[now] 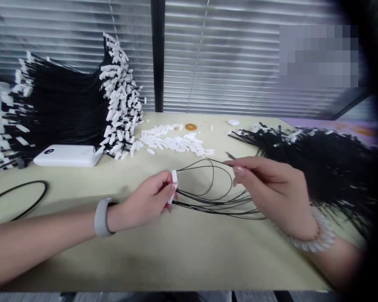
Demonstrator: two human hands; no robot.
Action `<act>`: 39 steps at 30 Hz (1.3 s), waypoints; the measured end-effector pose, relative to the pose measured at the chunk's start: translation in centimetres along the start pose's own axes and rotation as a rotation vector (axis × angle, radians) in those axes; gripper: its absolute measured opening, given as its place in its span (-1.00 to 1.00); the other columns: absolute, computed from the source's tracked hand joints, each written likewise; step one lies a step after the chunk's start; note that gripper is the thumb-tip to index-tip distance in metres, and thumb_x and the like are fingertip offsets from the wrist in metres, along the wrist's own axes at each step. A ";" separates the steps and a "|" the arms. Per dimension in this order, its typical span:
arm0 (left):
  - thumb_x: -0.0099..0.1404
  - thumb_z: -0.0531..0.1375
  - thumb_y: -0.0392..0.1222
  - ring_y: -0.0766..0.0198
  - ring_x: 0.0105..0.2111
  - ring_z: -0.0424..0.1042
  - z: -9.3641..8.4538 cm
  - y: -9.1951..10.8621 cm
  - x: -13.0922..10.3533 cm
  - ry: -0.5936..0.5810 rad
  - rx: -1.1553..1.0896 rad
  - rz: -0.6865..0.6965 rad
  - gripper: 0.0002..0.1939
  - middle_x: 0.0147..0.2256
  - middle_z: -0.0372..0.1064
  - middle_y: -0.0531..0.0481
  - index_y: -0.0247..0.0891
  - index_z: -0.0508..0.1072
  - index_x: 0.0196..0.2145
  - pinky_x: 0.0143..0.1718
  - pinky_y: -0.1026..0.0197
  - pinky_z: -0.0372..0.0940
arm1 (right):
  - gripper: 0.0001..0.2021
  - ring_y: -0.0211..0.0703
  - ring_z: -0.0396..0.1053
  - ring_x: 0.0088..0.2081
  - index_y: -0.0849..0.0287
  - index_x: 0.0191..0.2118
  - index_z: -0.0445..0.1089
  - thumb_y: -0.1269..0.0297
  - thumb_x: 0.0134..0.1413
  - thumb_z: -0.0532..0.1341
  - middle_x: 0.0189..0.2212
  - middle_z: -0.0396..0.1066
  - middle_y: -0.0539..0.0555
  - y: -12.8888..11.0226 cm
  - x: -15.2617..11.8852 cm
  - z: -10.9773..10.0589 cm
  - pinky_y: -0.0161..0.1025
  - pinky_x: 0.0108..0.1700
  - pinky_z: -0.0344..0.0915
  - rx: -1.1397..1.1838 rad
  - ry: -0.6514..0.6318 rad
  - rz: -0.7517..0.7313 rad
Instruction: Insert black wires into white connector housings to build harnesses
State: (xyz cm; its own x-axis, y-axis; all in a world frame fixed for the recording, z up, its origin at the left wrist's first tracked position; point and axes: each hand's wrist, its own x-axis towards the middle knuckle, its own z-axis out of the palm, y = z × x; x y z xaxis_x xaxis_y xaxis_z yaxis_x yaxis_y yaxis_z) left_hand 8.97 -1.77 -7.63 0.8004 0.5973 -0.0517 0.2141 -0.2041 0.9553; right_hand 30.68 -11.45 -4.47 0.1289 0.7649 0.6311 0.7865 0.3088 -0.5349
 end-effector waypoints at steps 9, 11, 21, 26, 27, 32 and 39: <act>0.32 -0.02 -0.04 0.49 -0.61 0.22 -0.1 -0.6 0.2 -0.176 -0.316 -0.121 -0.77 -0.48 0.21 0.10 -0.28 0.18 -0.35 -0.61 0.41 0.12 | -0.91 -0.34 0.29 -0.45 0.13 -0.34 0.38 0.37 0.09 0.13 -0.47 0.37 -0.03 0.3 -0.5 2.1 -0.35 -0.39 0.23 -0.073 -0.201 -0.124; 0.32 -0.02 -0.03 0.49 -0.60 0.22 -0.1 -0.5 0.2 -0.187 -0.289 -0.119 -0.76 -0.47 0.22 0.09 -0.28 0.19 -0.34 -0.61 0.42 0.10 | -0.91 -0.35 0.28 -0.46 0.15 -0.34 0.37 0.38 0.09 0.12 -0.48 0.37 -0.03 0.1 -0.6 2.3 -0.36 -0.39 0.22 -0.066 -0.180 -0.147; 0.32 -0.04 -0.02 0.48 -0.59 0.17 -0.1 0.1 0.0 -0.236 -0.210 -0.098 -0.75 -0.46 0.21 0.08 -0.28 0.20 -0.32 -0.60 0.41 0.09 | -0.89 -0.37 0.29 -0.43 0.20 -0.32 0.37 0.44 0.09 0.10 -0.46 0.37 0.01 0.0 -0.7 2.8 -0.40 -0.38 0.23 -0.015 -0.167 -0.231; 0.32 -0.04 -0.01 0.50 -0.60 0.16 0.0 0.1 0.1 -0.237 -0.211 -0.097 -0.73 -0.46 0.20 0.08 -0.29 0.20 -0.34 -0.61 0.42 0.07 | -0.89 -0.37 0.30 -0.43 0.21 -0.32 0.38 0.45 0.07 0.11 -0.46 0.38 0.01 -0.1 -0.8 2.8 -0.40 -0.38 0.24 -0.019 -0.157 -0.251; 0.32 -0.04 -0.01 0.50 -0.60 0.16 0.0 0.1 0.1 -0.238 -0.208 -0.098 -0.73 -0.46 0.20 0.08 -0.29 0.20 -0.34 -0.60 0.42 0.07 | -0.89 -0.36 0.30 -0.42 0.20 -0.32 0.38 0.45 0.08 0.11 -0.46 0.38 0.01 0.0 -0.8 2.8 -0.40 -0.37 0.25 -0.023 -0.162 -0.253; 0.32 -0.04 -0.01 0.48 -0.59 0.18 -0.2 0.2 0.0 -0.240 -0.190 -0.105 -0.74 -0.46 0.21 0.07 -0.28 0.20 -0.34 -0.60 0.41 0.08 | -0.87 -0.31 0.33 -0.35 0.19 -0.29 0.38 0.44 0.09 0.10 -0.39 0.40 0.03 0.8 -0.9 2.9 -0.35 -0.29 0.29 -0.125 -0.170 -0.343; 0.33 -0.06 -0.02 0.48 -0.58 0.16 -0.6 0.5 -0.1 -0.330 -0.134 -0.115 -0.74 -0.45 0.21 0.09 -0.27 0.22 -0.32 -0.56 0.38 0.11 | -0.84 -0.25 0.30 -0.37 0.19 -0.22 0.34 0.47 0.04 0.14 -0.36 0.41 0.04 1.8 -0.9 2.6 -0.29 -0.36 0.26 -0.379 -0.135 -0.600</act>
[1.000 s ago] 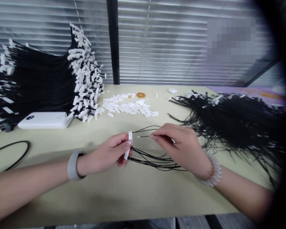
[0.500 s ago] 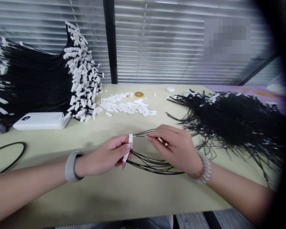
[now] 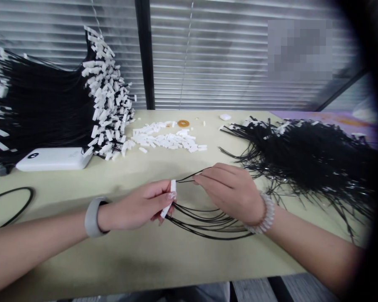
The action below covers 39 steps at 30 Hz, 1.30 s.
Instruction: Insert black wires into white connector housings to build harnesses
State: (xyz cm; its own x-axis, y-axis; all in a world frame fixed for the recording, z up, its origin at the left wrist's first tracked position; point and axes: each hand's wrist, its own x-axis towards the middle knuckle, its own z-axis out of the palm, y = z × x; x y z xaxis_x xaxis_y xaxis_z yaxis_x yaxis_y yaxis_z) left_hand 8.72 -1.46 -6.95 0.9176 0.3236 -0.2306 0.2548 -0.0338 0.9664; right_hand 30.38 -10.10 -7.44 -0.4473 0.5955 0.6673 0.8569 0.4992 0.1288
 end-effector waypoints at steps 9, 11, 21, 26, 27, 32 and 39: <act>0.34 -0.08 -0.04 0.45 -0.56 0.14 -0.1 0.5 -0.1 -0.070 0.114 0.010 -0.72 -0.49 0.18 0.09 -0.28 0.23 -0.36 -0.53 0.36 0.10 | -0.84 -0.24 0.26 -0.41 0.21 -0.29 0.36 0.48 0.09 0.04 -0.37 0.43 0.04 -0.6 0.7 -0.5 -0.26 -0.45 0.19 -0.096 -0.042 -0.125; 0.34 -0.08 -0.03 0.45 -0.56 0.13 -0.1 0.5 -0.1 -0.082 0.098 0.009 -0.72 -0.49 0.17 0.10 -0.28 0.23 -0.35 -0.53 0.35 0.10 | -0.85 -0.24 0.25 -0.43 0.23 -0.31 0.37 0.47 0.08 0.06 -0.38 0.43 0.04 -0.6 0.9 -0.9 -0.25 -0.47 0.18 -0.141 -0.035 -0.178; 0.34 -0.07 -0.03 0.44 -0.55 0.13 -0.2 0.6 0.1 -0.111 0.084 -0.012 -0.73 -0.49 0.16 0.11 -0.28 0.21 -0.36 -0.51 0.36 0.09 | -0.89 -0.24 0.23 -0.44 0.29 -0.29 0.37 0.47 0.04 0.13 -0.41 0.42 0.04 -0.7 0.8 -0.4 -0.26 -0.50 0.13 -0.104 0.011 -0.194; 0.34 -0.09 -0.03 0.43 -0.55 0.13 -0.1 0.6 0.0 -0.107 0.131 0.006 -0.72 -0.49 0.14 0.10 -0.28 0.19 -0.39 -0.52 0.36 0.10 | -0.88 -0.25 0.19 -0.46 0.29 -0.27 0.36 0.44 0.06 0.12 -0.42 0.40 0.05 -1.1 0.7 -0.1 -0.26 -0.50 0.09 -0.070 -0.008 -0.201; 0.34 -0.09 -0.03 0.43 -0.55 0.13 -0.1 0.7 0.0 -0.107 0.137 0.007 -0.72 -0.49 0.14 0.10 -0.28 0.19 -0.38 -0.52 0.36 0.10 | -0.88 -0.25 0.18 -0.46 0.28 -0.27 0.36 0.43 0.06 0.12 -0.43 0.40 0.04 -1.2 0.7 -0.1 -0.26 -0.50 0.08 -0.071 -0.012 -0.200; 0.34 -0.08 -0.03 0.46 -0.56 0.14 0.1 0.6 0.1 -0.078 0.151 -0.002 -0.72 -0.49 0.16 0.11 -0.29 0.20 -0.38 -0.53 0.38 0.11 | -0.90 -0.26 0.16 -0.46 0.24 -0.31 0.37 0.42 0.07 0.12 -0.46 0.37 0.03 -1.2 0.9 0.2 -0.27 -0.48 0.09 -0.097 -0.069 -0.163; 0.33 -0.06 -0.04 0.50 -0.61 0.20 0.6 -0.6 0.6 0.139 -0.052 -0.003 -0.76 -0.46 0.19 0.11 -0.27 0.17 -0.36 -0.62 0.41 0.13 | -0.93 -0.17 0.22 -0.29 0.24 -0.34 0.38 0.40 -0.02 0.19 -0.37 0.33 0.11 -1.2 1.6 -0.9 -0.18 -0.24 0.18 0.029 0.072 0.068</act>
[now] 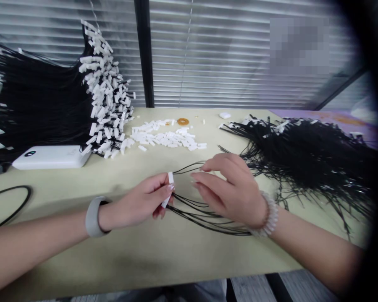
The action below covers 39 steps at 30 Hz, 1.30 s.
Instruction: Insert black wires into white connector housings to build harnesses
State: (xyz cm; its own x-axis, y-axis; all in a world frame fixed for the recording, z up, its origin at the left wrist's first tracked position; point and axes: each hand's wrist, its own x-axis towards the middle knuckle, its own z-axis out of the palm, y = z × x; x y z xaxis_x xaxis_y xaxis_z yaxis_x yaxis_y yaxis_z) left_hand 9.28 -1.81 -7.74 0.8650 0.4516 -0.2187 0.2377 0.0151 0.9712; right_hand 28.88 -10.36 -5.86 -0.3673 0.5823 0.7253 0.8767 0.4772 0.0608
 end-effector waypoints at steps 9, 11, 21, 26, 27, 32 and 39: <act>0.33 -0.05 -0.06 0.45 -0.57 0.26 0.1 -0.6 0.3 0.023 -0.054 0.044 -0.78 -0.44 0.19 0.10 -0.26 0.17 -0.38 -0.54 0.33 0.25 | -0.82 -0.35 0.14 -0.48 0.22 -0.48 0.32 0.39 0.09 0.04 -0.58 0.22 -0.03 -1.1 -0.1 -0.4 -0.34 -0.41 0.04 0.389 -0.537 0.234; 0.33 -0.05 -0.07 0.46 -0.57 0.26 0.1 -0.6 0.2 0.017 -0.032 0.046 -0.78 -0.43 0.20 0.10 -0.26 0.17 -0.38 -0.54 0.34 0.26 | -0.80 -0.37 0.13 -0.50 0.22 -0.49 0.29 0.38 0.11 0.03 -0.58 0.22 -0.04 -1.1 0.0 -0.3 -0.35 -0.41 0.03 0.414 -0.586 0.276; 0.33 -0.06 -0.08 0.46 -0.57 0.25 0.3 -0.1 -0.1 0.002 0.044 0.069 -0.77 -0.47 0.17 0.11 -0.26 0.16 -0.40 -0.54 0.36 0.25 | -0.65 -0.46 -0.06 -0.63 0.25 -0.62 0.08 0.28 0.19 -0.03 -0.73 -0.01 -0.13 -0.9 0.3 -0.4 -0.42 -0.53 -0.07 0.565 -0.711 0.372; 0.33 -0.06 -0.09 0.45 -0.57 0.25 0.3 -0.1 -0.1 0.011 0.092 0.065 -0.77 -0.51 0.17 0.12 -0.27 0.17 -0.41 -0.54 0.36 0.25 | -0.73 -0.46 0.03 -0.61 0.24 -0.58 0.21 0.37 0.13 0.02 -0.69 0.15 -0.12 -1.3 -0.2 0.1 -0.41 -0.49 -0.03 0.505 -0.673 0.328; 0.33 -0.06 -0.09 0.45 -0.57 0.25 0.3 -0.1 0.0 0.014 0.093 0.064 -0.77 -0.51 0.17 0.12 -0.27 0.17 -0.40 -0.54 0.36 0.26 | -0.75 -0.45 0.06 -0.61 0.24 -0.57 0.23 0.39 0.12 0.03 -0.68 0.18 -0.11 -1.4 -0.2 0.2 -0.41 -0.48 -0.02 0.483 -0.662 0.321; 0.33 -0.07 -0.09 0.44 -0.57 0.25 0.4 -0.1 0.0 0.012 0.100 0.065 -0.78 -0.48 0.18 0.10 -0.27 0.18 -0.39 -0.53 0.34 0.27 | -0.81 -0.36 0.19 -0.50 0.21 -0.48 0.33 0.37 0.08 0.05 -0.59 0.27 -0.04 -1.7 -0.4 0.4 -0.37 -0.42 0.07 0.304 -0.579 0.246; 0.34 -0.08 -0.12 0.46 -0.58 0.25 0.3 0.1 0.1 0.037 0.050 0.013 -0.80 -0.45 0.18 0.11 -0.25 0.14 -0.40 -0.55 0.36 0.26 | -0.90 -0.37 0.18 -0.61 0.13 -0.40 0.45 0.35 -0.01 0.16 -0.66 0.28 -0.07 2.8 -0.1 -1.8 -0.34 -0.48 0.13 0.033 -0.289 0.367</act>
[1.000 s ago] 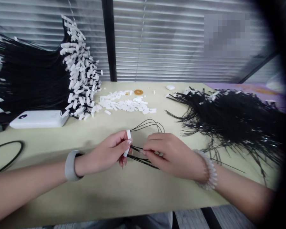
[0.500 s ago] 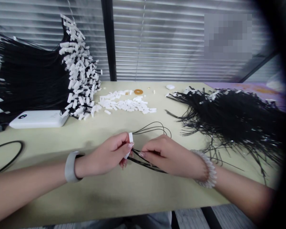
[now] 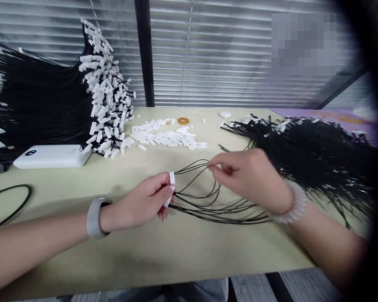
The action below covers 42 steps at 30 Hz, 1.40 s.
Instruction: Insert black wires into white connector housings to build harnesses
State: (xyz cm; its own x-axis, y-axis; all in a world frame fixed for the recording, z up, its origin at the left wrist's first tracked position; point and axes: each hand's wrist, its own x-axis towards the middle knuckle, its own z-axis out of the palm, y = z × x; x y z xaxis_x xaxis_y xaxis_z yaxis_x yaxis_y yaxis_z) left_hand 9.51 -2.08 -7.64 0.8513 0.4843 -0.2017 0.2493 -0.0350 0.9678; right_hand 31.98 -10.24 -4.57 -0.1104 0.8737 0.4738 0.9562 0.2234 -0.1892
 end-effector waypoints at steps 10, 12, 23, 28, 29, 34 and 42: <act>0.34 -0.07 -0.13 0.46 -0.57 0.25 0.1 0.1 -0.1 -0.009 0.015 0.002 -0.80 -0.45 0.18 0.10 -0.25 0.13 -0.41 -0.55 0.36 0.25 | -0.71 -0.01 0.23 0.00 0.17 -0.03 0.25 0.37 0.10 0.12 0.12 0.03 0.23 5.5 1.7 -1.1 -0.10 -0.16 0.32 0.923 0.679 0.324; 0.33 -0.07 -0.13 0.45 -0.57 0.25 0.2 0.1 -0.1 -0.014 0.022 0.008 -0.81 -0.45 0.18 0.10 -0.25 0.13 -0.42 -0.55 0.36 0.26 | -0.81 -0.08 0.28 -0.07 0.19 -0.12 0.28 0.32 0.15 0.08 0.06 0.11 0.24 5.7 1.7 -1.1 -0.12 -0.16 0.31 1.013 0.693 0.361; 0.32 -0.06 -0.10 0.45 -0.58 0.25 0.2 -0.3 -0.1 0.016 0.008 0.030 -0.80 -0.46 0.17 0.09 -0.25 0.14 -0.40 -0.56 0.36 0.27 | -0.92 -0.39 0.23 -0.51 0.17 -0.39 0.38 0.36 0.07 0.15 -0.49 0.36 -0.03 -1.7 -0.3 1.6 -0.39 -0.46 0.18 0.454 0.048 0.108; 0.33 -0.08 -0.10 0.44 -0.57 0.26 0.4 -0.2 -0.3 0.036 0.067 0.038 -0.80 -0.46 0.17 0.10 -0.24 0.15 -0.39 -0.58 0.37 0.27 | -0.89 -0.41 0.18 -0.52 0.22 -0.45 0.32 0.39 0.08 0.12 -0.55 0.29 -0.06 -3.1 -0.8 2.3 -0.41 -0.45 0.10 0.345 0.045 0.017; 0.33 -0.08 -0.10 0.43 -0.57 0.26 0.5 -0.1 -0.4 0.040 0.092 0.046 -0.80 -0.48 0.16 0.10 -0.25 0.15 -0.39 -0.59 0.37 0.26 | -0.87 -0.41 0.16 -0.54 0.22 -0.46 0.29 0.39 0.09 0.11 -0.57 0.27 -0.06 -3.0 -0.8 2.4 -0.42 -0.47 0.09 0.342 0.055 0.039; 0.33 -0.09 -0.11 0.41 -0.57 0.29 0.7 0.0 -0.5 0.034 0.204 0.082 -0.79 -0.51 0.17 0.09 -0.25 0.16 -0.41 -0.61 0.39 0.21 | -0.81 -0.40 0.11 -0.57 0.22 -0.53 0.20 0.38 0.09 0.08 -0.63 0.19 -0.08 -3.0 -0.7 2.5 -0.41 -0.47 0.06 0.334 0.071 0.079; 0.34 -0.09 -0.15 0.43 -0.58 0.28 0.7 0.1 -0.4 0.031 0.283 0.114 -0.80 -0.53 0.18 0.11 -0.25 0.16 -0.42 -0.60 0.41 0.17 | -0.89 -0.40 0.15 -0.54 0.23 -0.53 0.24 0.47 -0.03 0.11 -0.60 0.22 -0.07 -3.2 -0.9 2.8 -0.42 -0.46 0.07 0.331 0.064 0.006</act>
State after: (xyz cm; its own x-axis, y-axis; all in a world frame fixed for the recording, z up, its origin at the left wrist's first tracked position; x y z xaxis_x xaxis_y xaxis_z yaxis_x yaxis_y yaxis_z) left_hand 9.48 -2.87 -7.54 0.8677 0.4897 -0.0857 0.2756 -0.3302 0.9028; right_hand 28.24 -10.51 -6.81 -0.0779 0.8487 0.5231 0.8158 0.3559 -0.4559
